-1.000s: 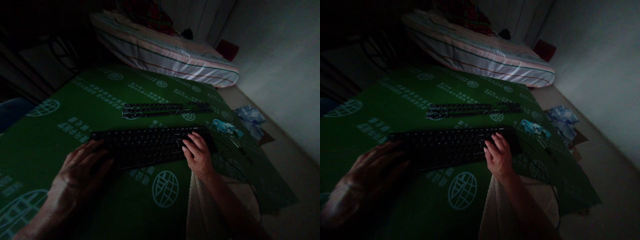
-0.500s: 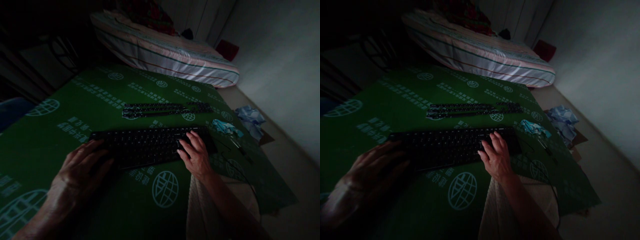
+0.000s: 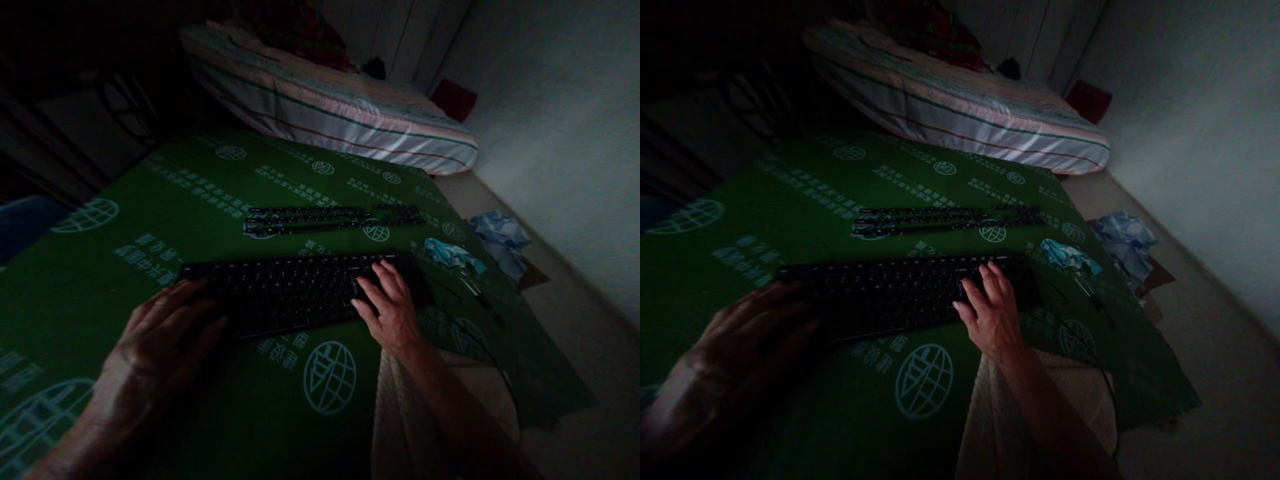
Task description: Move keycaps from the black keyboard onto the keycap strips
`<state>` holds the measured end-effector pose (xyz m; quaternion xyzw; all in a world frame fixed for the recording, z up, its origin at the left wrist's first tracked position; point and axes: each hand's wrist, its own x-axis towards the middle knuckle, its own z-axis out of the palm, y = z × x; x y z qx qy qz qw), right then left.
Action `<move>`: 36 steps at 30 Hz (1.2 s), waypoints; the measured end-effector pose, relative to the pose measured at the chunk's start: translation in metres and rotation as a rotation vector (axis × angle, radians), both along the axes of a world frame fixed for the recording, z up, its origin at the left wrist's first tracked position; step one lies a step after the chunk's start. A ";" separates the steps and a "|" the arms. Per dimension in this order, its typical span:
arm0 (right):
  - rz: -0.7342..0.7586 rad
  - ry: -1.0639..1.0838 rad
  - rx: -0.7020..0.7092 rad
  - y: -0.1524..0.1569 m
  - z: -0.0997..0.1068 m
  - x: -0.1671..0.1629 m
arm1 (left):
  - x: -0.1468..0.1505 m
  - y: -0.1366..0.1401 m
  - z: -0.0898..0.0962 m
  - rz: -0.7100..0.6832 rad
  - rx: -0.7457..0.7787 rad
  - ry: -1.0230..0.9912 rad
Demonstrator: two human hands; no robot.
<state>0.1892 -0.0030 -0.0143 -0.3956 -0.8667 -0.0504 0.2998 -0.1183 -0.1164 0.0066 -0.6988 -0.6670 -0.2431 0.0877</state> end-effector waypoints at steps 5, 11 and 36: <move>-0.008 -0.019 -0.008 0.001 -0.001 0.000 | 0.001 0.000 0.003 0.006 -0.017 0.000; -0.013 -0.038 -0.005 0.001 0.000 0.000 | 0.000 0.000 0.002 0.007 -0.025 -0.004; 0.092 0.117 0.060 0.004 0.001 0.016 | 0.009 -0.005 -0.002 0.012 -0.062 -0.166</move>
